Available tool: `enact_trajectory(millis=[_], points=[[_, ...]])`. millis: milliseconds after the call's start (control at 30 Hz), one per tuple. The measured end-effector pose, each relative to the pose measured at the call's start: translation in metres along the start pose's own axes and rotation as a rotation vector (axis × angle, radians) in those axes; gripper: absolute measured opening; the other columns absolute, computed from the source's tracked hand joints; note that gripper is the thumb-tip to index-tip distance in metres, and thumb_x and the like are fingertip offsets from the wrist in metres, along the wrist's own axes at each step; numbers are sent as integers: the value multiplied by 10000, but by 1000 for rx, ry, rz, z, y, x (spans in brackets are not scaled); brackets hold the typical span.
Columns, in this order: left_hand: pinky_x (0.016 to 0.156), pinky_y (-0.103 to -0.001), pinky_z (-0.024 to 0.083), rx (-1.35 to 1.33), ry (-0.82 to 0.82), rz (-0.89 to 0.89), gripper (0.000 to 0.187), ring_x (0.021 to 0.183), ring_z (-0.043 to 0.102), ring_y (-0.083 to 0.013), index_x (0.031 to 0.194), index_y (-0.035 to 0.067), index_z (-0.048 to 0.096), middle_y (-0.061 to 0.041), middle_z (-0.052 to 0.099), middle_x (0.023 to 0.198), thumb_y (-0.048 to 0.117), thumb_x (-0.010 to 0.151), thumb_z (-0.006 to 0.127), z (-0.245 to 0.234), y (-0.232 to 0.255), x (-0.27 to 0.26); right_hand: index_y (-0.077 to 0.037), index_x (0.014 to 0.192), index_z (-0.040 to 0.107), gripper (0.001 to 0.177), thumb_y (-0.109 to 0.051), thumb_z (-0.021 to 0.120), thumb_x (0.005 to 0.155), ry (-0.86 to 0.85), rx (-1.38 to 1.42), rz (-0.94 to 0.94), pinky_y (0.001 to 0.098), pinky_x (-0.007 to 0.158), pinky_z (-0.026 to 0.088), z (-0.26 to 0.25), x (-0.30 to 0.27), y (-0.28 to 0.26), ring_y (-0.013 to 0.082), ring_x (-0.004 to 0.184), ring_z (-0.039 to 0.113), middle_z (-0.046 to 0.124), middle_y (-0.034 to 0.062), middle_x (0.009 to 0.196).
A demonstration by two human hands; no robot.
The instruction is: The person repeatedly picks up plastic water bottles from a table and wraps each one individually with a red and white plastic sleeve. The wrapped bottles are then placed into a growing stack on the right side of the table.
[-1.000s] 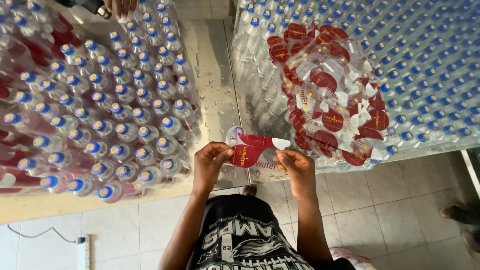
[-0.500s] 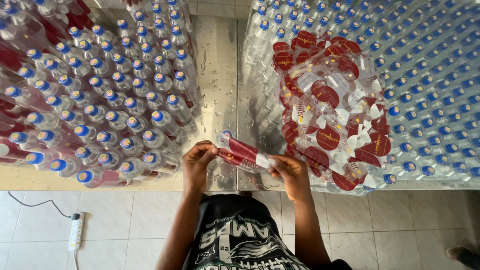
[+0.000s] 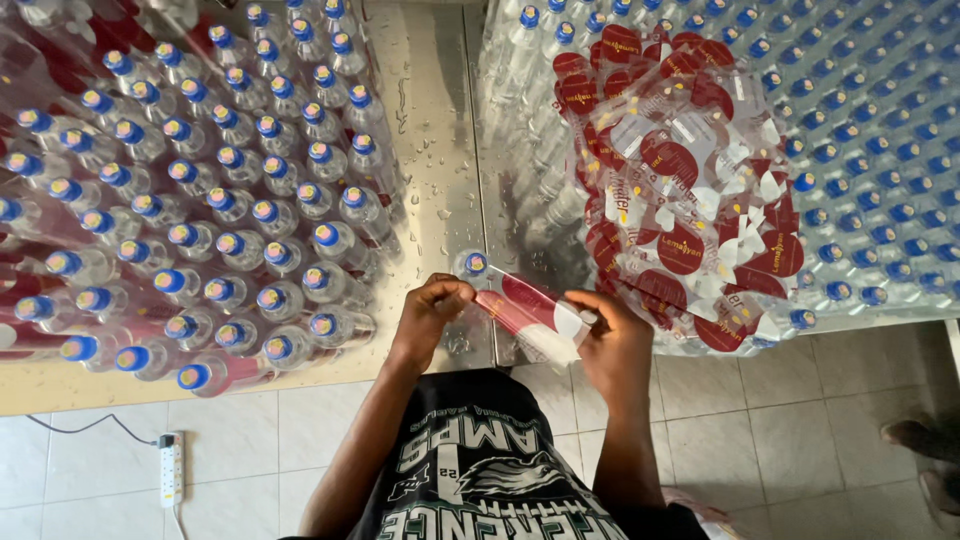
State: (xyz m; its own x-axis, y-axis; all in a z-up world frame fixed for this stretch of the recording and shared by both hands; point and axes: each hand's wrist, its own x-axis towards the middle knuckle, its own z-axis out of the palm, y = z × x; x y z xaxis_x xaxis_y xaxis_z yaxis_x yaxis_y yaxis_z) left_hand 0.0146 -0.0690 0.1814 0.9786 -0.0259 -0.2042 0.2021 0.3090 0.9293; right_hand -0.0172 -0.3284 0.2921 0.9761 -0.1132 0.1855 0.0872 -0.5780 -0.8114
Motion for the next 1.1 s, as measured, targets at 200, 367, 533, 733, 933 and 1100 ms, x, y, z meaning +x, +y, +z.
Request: enact_trajectory(millis=[200, 367, 533, 733, 933, 1100], points=[[509, -214, 394, -62, 59, -210, 179, 642, 430, -67, 1038, 25, 814, 2, 514, 791, 201, 1010, 831, -1, -4, 42, -271, 1201, 818, 329, -192, 792, 883, -161, -580, -92, 444, 836, 668, 26, 57, -1, 250, 967, 804, 815, -11, 1024], [466, -225, 373, -112, 63, -359, 185, 614, 445, -85, 1030, 59, 785, 11, 491, 774, 242, 1040, 769, -25, -30, 48, -285, 1185, 783, 257, -281, 671, 954, -414, -685, 39, 511, 874, 661, 60, 109, -36, 296, 989, 805, 816, -10, 1028], [551, -271, 440, 130, 167, -250, 384, 700, 544, -124, 1224, 97, 695, -56, 671, 923, 372, 995, 832, -32, -16, 30, -178, 998, 759, 149, -230, 647, 915, -574, -737, 4, 589, 830, 658, 101, 137, -47, 445, 937, 802, 812, 105, 948], [1348, -622, 221, 444, -204, 251, 1286, 1622, 264, -512, 1727, -39, 119, -325, 352, 1720, 58, 767, 970, -8, 23, 30, -82, 950, 735, 134, -181, 655, 906, -703, -728, -153, 616, 774, 654, 113, 143, -64, 503, 876, 798, 784, 170, 908], [1277, -568, 399, 558, -128, 195, 1071, 1477, 569, -375, 1713, 149, 360, -105, 677, 1533, 134, 811, 939, -15, -14, 52, -20, 1376, 704, 564, -364, 850, 954, -546, -58, -89, 527, 889, 649, 55, 132, -53, 410, 1013, 805, 803, 264, 1101], [1232, -584, 447, 661, -64, 195, 1011, 1403, 599, -468, 1639, 125, 506, -230, 669, 1469, 284, 772, 1000, -12, -28, 50, -167, 1790, 183, 1368, -391, 1025, 735, -801, 512, -61, 551, 1280, 250, 85, 84, 50, 357, 1609, 300, 376, 198, 1766]])
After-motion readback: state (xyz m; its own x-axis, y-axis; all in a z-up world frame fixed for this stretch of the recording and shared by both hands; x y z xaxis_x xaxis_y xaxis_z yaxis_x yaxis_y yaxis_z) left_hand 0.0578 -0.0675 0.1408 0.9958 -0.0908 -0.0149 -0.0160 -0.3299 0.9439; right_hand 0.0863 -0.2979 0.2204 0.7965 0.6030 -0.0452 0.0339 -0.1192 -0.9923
